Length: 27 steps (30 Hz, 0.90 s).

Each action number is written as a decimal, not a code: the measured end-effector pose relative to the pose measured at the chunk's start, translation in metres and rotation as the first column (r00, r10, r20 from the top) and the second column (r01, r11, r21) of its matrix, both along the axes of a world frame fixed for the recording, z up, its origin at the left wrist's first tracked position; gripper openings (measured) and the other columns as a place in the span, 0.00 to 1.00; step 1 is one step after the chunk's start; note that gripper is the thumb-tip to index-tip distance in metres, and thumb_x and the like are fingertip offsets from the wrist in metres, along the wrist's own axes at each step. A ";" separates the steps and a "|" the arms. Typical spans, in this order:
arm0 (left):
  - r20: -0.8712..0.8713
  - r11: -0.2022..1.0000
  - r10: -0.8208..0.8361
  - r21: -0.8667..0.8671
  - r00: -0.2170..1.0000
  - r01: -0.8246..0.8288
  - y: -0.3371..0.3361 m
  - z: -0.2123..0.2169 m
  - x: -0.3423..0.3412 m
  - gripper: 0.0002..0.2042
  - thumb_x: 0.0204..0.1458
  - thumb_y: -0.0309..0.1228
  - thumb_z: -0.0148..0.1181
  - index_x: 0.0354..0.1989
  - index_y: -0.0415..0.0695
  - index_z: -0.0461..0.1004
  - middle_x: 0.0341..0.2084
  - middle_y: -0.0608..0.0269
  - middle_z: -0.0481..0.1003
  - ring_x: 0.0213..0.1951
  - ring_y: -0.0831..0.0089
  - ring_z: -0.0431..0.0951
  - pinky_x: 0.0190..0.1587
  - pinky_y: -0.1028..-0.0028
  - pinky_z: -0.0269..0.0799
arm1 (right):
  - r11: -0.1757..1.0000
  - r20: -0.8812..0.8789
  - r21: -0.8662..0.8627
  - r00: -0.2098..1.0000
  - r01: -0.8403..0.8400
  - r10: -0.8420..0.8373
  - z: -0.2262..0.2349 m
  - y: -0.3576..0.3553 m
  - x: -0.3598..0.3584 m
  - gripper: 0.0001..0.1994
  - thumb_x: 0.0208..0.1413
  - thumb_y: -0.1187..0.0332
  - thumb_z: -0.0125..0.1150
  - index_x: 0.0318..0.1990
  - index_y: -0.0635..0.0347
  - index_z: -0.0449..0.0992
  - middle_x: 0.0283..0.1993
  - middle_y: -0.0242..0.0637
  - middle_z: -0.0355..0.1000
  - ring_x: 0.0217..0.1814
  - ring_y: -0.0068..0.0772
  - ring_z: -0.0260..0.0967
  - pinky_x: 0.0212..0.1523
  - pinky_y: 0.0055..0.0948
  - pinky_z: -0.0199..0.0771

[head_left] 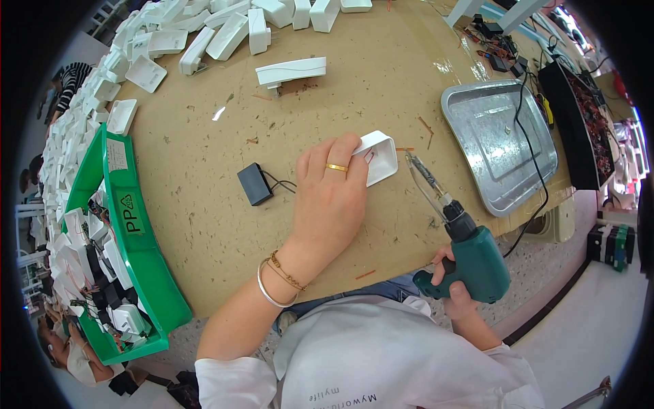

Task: Soldering electronic components into small plastic housings at a workstation.

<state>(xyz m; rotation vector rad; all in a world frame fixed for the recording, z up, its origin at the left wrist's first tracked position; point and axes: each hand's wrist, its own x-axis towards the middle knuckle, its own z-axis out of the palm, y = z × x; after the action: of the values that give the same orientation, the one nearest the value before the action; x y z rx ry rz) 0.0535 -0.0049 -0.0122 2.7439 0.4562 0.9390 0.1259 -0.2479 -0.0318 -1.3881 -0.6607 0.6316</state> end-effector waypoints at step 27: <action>-0.112 0.376 0.925 0.120 0.364 -0.919 0.115 0.188 -0.362 0.29 0.52 0.40 0.60 0.57 0.31 0.61 0.49 0.46 0.69 0.48 0.63 0.72 0.51 0.70 0.66 | 0.898 -0.397 0.439 0.904 0.038 0.156 0.044 0.052 0.047 0.31 0.56 0.42 0.43 0.48 0.67 0.69 0.43 0.49 0.69 0.42 0.41 0.66 0.49 0.44 0.61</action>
<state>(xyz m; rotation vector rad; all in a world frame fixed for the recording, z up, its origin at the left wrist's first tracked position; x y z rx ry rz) -0.3086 0.1102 0.1754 2.4178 2.2146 0.8470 0.1728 -0.1957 0.0118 -0.7732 -0.4557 0.7528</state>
